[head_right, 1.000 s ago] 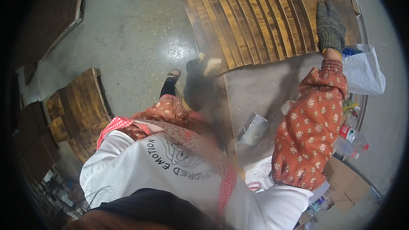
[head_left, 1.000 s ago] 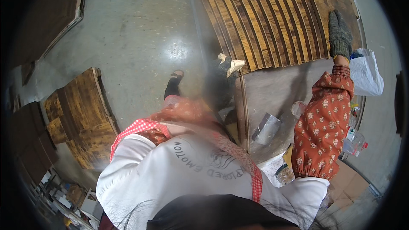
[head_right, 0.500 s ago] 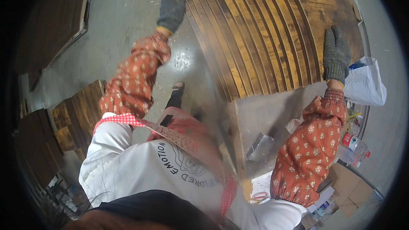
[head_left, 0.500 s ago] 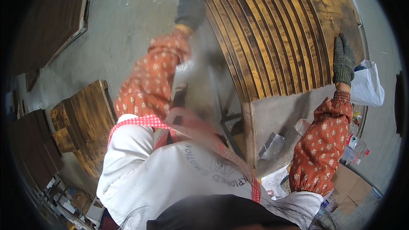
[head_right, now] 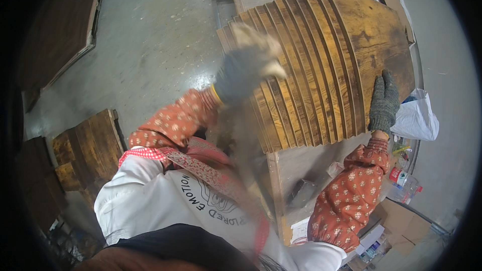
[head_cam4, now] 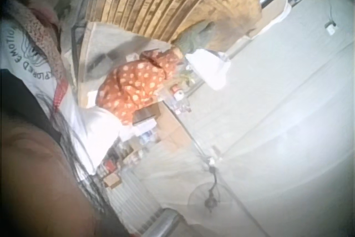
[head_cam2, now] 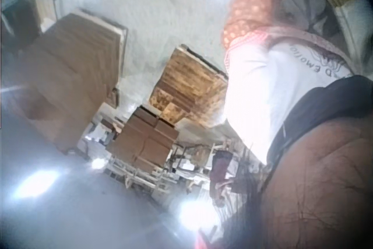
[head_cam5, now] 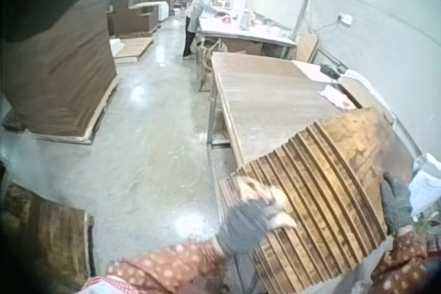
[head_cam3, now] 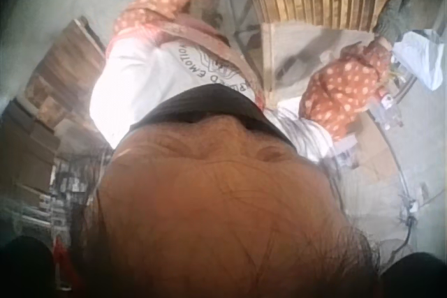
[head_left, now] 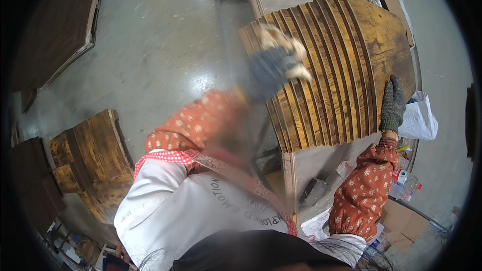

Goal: The person wipes a stack of wooden planks with a cloth, repeatedly rubbing the surface and edges. They occasionally reposition the stack and continue wiping different sections of the planks.

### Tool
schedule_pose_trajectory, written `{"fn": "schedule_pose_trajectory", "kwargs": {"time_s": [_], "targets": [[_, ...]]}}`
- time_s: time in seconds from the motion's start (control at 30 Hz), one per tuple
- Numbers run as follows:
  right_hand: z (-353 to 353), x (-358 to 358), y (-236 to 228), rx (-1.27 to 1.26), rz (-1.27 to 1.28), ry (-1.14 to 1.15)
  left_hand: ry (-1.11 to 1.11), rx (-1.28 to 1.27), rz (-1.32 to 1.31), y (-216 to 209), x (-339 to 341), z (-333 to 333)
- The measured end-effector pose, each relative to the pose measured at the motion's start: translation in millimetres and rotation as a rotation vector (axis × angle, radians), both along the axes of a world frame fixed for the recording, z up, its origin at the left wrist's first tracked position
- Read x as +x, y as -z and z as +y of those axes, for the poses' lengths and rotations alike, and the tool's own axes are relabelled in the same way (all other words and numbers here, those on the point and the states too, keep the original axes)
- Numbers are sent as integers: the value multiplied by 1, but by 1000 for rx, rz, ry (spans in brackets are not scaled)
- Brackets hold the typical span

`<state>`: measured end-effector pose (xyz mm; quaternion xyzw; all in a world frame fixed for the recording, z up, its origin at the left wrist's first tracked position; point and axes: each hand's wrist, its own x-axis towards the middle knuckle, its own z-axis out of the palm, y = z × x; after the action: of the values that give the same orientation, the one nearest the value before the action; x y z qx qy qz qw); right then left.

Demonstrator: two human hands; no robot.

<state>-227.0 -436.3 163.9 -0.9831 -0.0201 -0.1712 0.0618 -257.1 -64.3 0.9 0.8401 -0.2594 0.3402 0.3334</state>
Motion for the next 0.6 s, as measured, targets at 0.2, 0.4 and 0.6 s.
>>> {"fn": "schedule_pose_trajectory", "kwargs": {"time_s": [0.2,0.4,0.6], "targets": [[9,-5,-6,23,16,34,-145,-380,559,-15,96,85],[12,-8,-7,6,58,63,-210,52,-47,-55,64,53],[8,-9,-3,-5,30,55,-68,135,-175,-46,53,11]]}}
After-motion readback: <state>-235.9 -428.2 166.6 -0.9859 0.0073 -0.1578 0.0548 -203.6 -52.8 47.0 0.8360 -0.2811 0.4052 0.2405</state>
